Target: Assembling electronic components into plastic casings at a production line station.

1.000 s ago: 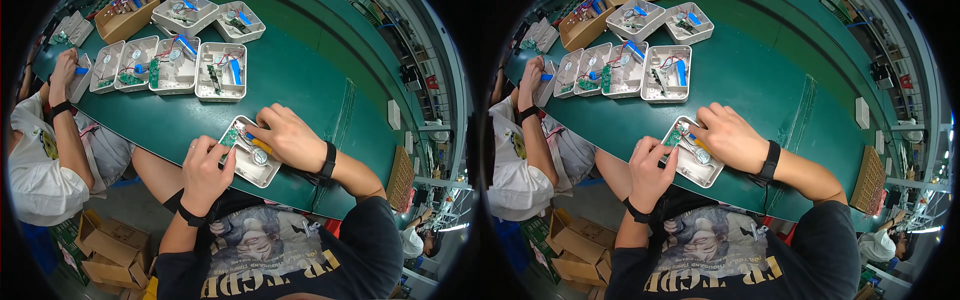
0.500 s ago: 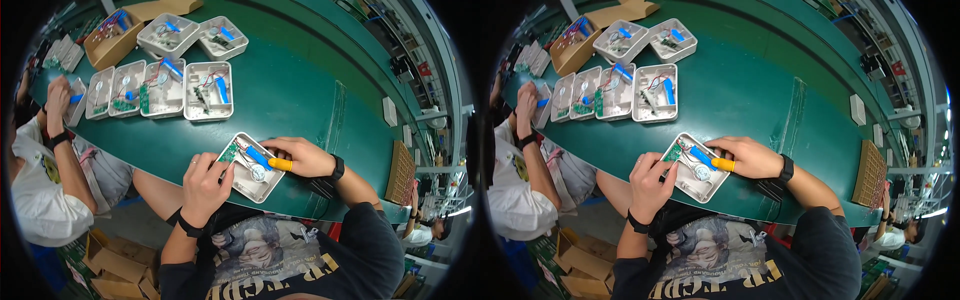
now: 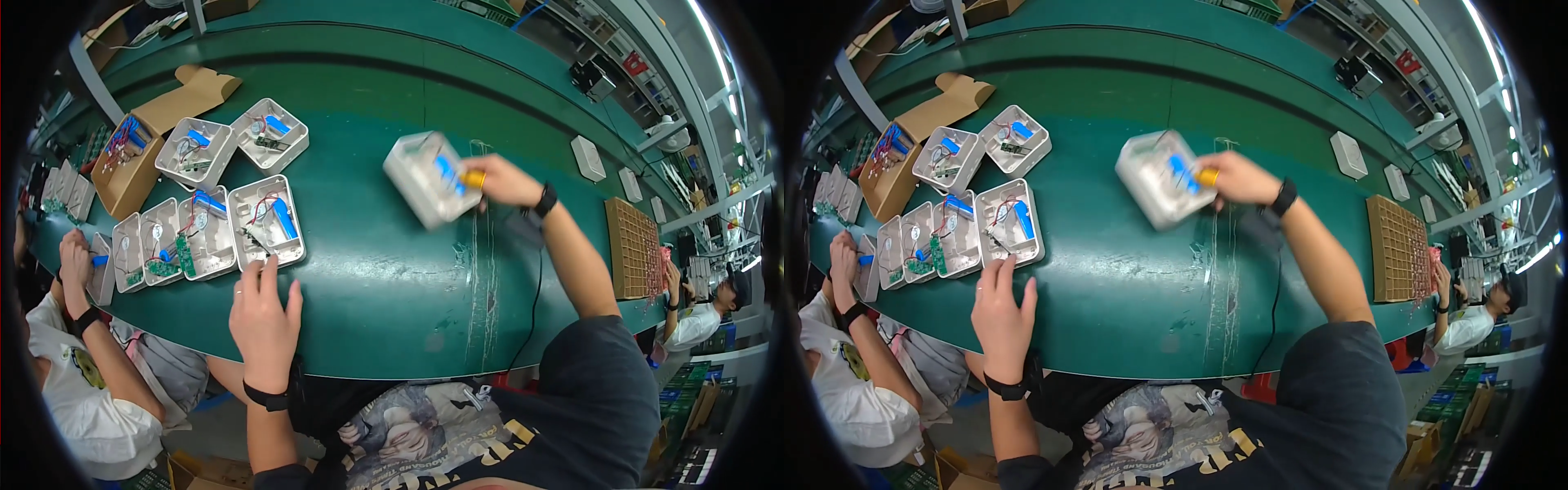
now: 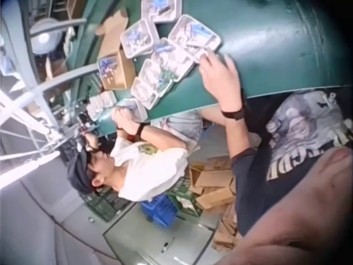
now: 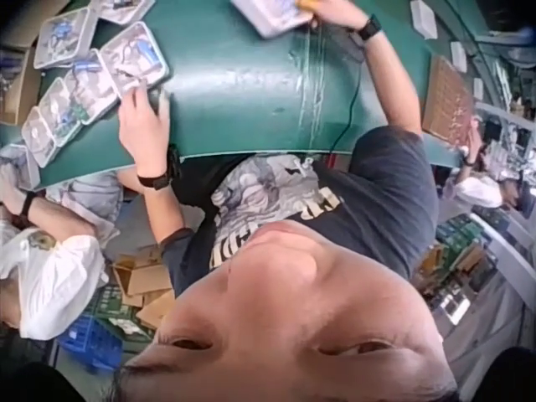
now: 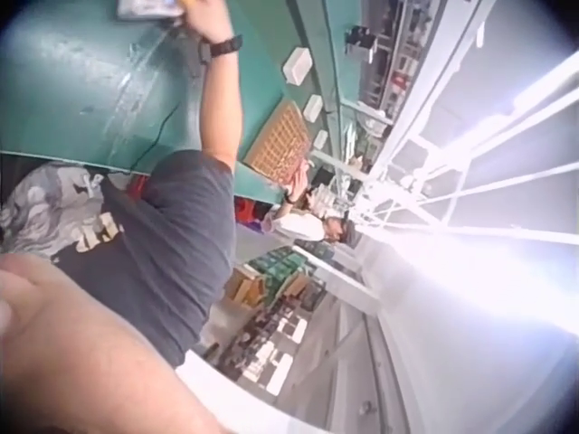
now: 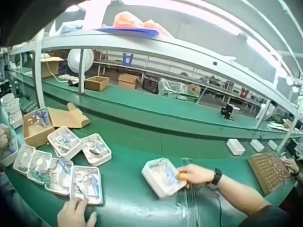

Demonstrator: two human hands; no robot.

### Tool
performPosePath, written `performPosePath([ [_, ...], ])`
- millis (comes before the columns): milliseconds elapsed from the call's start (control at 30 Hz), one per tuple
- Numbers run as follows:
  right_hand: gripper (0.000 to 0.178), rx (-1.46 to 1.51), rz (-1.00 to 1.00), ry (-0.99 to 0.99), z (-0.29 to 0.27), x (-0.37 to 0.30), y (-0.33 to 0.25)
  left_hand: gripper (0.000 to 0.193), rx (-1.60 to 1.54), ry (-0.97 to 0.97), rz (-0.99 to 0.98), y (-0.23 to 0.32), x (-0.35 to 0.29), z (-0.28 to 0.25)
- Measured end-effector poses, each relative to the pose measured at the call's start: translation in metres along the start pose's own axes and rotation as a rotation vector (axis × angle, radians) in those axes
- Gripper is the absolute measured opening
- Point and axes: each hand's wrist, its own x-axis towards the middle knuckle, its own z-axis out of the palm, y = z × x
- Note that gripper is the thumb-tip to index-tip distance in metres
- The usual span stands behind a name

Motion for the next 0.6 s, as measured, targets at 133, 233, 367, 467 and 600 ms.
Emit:
performPosePath([
  [133, 0.025, -0.147, 0.069, 0.302, -0.096, 0.053, 0.059, 0.039, 0.044, -0.048, 0.002, 0.004, -0.005, -0.002],
  [233, 0.027, -0.240, 0.169, 0.398, -0.155, 0.073, 0.104, 0.038, -0.003, -0.080, 0.000, 0.004, -0.017, -0.009],
  [367, 0.031, -0.239, 0.251, 0.425, -0.187, 0.088, 0.148, 0.038, -0.105, -0.099, 0.047, 0.004, -0.032, -0.017],
  [467, 0.029, -0.306, 0.315, 0.492, -0.171, 0.088, 0.142, 0.038, -0.122, -0.088, 0.062, 0.002, -0.044, -0.026],
  [600, 0.028, -0.600, -0.337, 0.923, -0.094, 0.052, 0.062, 0.035, -0.105, -0.043, 0.003, 0.001, -0.045, -0.031],
])
